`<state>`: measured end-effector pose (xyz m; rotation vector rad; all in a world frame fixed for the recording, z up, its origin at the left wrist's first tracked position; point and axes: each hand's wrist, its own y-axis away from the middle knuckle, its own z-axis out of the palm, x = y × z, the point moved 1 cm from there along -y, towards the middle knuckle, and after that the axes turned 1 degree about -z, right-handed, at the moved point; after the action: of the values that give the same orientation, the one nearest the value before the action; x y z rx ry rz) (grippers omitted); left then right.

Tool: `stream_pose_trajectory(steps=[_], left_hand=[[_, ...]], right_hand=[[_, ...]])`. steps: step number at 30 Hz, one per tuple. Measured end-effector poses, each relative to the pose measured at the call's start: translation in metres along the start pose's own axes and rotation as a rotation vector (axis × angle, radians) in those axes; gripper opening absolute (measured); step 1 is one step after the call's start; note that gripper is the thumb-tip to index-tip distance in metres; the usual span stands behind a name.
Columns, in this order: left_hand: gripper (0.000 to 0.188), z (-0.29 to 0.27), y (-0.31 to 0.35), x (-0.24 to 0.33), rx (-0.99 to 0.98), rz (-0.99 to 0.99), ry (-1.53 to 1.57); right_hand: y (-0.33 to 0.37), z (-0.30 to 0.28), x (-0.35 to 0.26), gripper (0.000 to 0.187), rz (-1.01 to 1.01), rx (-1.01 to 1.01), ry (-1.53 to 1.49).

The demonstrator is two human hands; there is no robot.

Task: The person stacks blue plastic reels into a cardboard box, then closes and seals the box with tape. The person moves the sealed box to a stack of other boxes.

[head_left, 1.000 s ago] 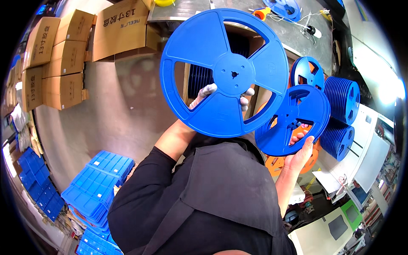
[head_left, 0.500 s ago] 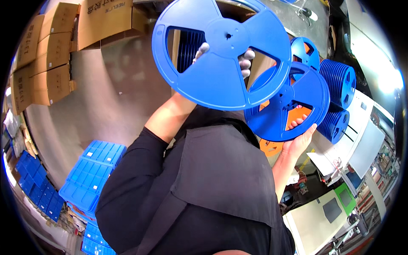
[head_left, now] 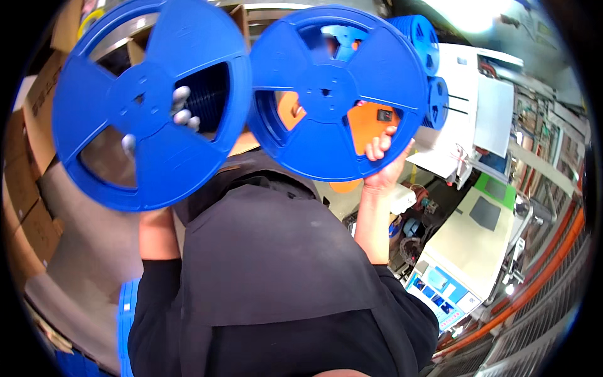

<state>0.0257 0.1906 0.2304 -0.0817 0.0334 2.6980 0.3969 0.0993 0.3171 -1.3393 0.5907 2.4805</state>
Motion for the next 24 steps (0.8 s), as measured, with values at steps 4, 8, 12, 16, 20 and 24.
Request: stream_pose_trajectory(steps=[4,8,12,16,20,24], left_hand=[[0.094,-0.020,0.005,0.025,-0.140,0.025,-0.085],[0.094,-0.019,0.007,0.028,-0.138,0.059,-0.109],[0.091,-0.025,0.012,0.029,-0.131,0.084,-0.124],[0.088,-0.023,0.011,0.029,-0.137,0.117,-0.124],[0.082,0.016,0.002,0.014,0.173,0.113,-0.288],[0.074,-0.002,-0.034,-0.019,0.574,0.058,-1.065]], right_hand=[[-0.001,0.003,0.007,0.045,0.020,-0.061,-0.173],[-0.005,0.005,0.016,0.043,0.071,-0.081,-0.334],[-0.009,0.000,0.020,0.042,0.101,-0.065,-0.417],[-0.010,-0.003,0.019,0.042,0.103,-0.042,-0.398],[-0.007,0.015,0.009,0.047,0.046,-0.027,-0.158],[0.000,0.047,0.013,0.053,0.039,0.050,0.085]])
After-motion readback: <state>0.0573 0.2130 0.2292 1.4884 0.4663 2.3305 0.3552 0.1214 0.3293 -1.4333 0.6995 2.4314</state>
